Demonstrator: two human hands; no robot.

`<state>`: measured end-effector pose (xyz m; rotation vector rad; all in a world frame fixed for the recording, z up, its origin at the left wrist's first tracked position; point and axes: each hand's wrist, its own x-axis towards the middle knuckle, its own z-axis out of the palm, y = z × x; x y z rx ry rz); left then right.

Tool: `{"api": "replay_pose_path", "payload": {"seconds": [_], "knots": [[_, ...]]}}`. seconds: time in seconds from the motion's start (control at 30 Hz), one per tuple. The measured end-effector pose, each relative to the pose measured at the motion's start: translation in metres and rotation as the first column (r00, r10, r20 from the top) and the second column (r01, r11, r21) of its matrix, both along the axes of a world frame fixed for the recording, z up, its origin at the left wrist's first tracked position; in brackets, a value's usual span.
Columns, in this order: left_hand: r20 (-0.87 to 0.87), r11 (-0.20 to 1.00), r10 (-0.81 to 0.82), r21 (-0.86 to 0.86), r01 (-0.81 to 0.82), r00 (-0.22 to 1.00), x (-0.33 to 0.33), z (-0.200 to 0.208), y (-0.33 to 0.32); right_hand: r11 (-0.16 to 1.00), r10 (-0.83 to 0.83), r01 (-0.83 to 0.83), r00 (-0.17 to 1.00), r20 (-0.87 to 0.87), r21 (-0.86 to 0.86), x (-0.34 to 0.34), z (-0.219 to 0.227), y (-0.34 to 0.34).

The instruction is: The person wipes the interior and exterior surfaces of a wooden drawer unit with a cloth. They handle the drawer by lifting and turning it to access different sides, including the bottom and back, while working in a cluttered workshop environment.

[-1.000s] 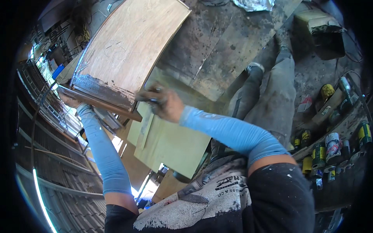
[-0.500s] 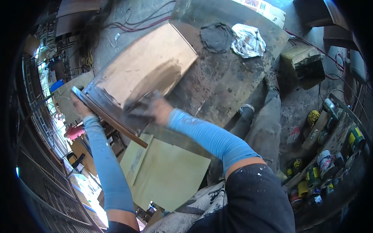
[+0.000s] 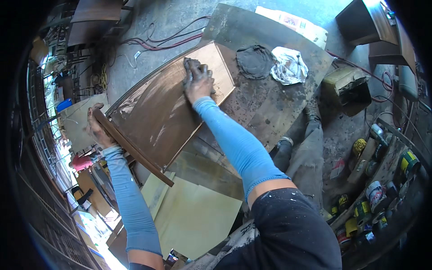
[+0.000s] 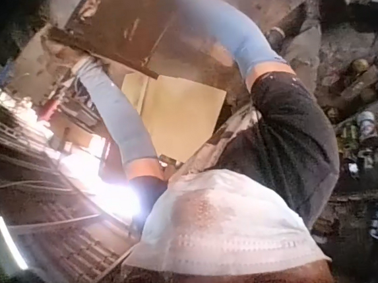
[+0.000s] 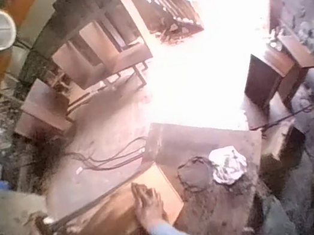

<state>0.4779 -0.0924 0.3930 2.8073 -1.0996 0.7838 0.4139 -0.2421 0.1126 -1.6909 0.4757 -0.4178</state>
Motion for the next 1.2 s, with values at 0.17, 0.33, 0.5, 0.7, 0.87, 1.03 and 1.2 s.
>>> {"api": "replay_pose_path", "payload": {"seconds": [0.17,0.33,0.5,0.7,0.87,1.03,1.2], "knots": [[0.042,0.996,0.027,0.086,-0.030,0.999,0.000,0.003,0.006,0.946,0.291,-0.173,0.824,0.487,-0.274,-0.021,0.115,0.041],[-0.319,0.932,0.263,-0.161,-0.326,0.910,0.010,0.005,0.015,0.956,-0.056,0.023,0.993,0.108,0.291,0.026,0.074,-0.006],[0.030,0.994,-0.041,0.106,0.037,0.999,0.025,-0.004,-0.012,0.948,0.300,-0.198,0.816,0.494,-0.249,-0.004,0.137,0.002],[-0.201,0.995,-0.071,-0.081,0.056,0.977,0.017,0.022,-0.035,0.992,-0.078,0.106,0.948,0.309,-0.075,0.063,-0.049,-0.067],[-0.320,0.993,-0.109,-0.075,0.090,0.941,0.032,0.008,-0.038,0.950,-0.313,0.312,0.949,-0.035,-0.016,0.082,-0.084,-0.069],[-0.298,0.982,-0.187,-0.075,0.172,0.936,0.047,0.004,-0.015,0.928,-0.366,0.360,0.930,-0.048,-0.094,0.106,-0.138,-0.092],[-0.361,0.991,-0.034,-0.132,-0.014,0.932,0.065,0.003,0.033,0.948,-0.084,0.033,0.985,-0.149,-0.317,0.005,-0.176,-0.057]]}}
